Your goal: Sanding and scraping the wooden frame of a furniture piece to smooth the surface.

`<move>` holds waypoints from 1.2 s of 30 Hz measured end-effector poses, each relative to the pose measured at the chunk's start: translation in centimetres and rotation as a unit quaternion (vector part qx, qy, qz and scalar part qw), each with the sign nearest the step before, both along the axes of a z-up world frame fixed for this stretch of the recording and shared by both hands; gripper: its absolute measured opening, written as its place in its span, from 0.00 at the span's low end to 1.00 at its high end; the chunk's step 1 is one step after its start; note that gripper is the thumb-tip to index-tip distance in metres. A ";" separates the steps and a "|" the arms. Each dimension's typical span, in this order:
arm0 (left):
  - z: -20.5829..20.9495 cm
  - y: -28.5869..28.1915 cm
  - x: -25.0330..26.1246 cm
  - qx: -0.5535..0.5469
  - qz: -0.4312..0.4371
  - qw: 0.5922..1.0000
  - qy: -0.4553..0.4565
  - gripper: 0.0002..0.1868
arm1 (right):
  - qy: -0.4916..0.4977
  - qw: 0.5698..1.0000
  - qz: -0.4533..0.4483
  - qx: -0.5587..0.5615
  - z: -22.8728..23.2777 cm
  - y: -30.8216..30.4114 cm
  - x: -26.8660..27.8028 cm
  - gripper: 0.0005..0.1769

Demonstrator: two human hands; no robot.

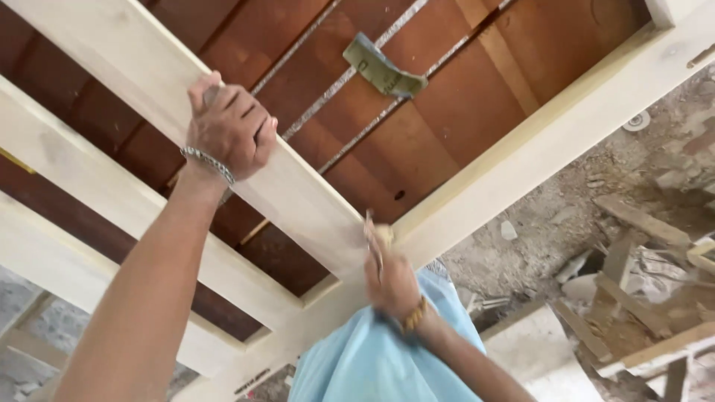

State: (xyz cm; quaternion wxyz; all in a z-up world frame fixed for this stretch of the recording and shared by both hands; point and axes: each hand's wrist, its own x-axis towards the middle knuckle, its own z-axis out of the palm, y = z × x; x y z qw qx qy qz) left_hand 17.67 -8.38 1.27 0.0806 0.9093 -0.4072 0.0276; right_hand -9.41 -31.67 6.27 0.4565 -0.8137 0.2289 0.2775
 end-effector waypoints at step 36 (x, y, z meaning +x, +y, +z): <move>-1.6 -0.1 1.3 -0.042 0.048 0.996 0.062 0.23 | 0.241 0.967 -0.059 0.062 4.1 0.2 4.9 0.22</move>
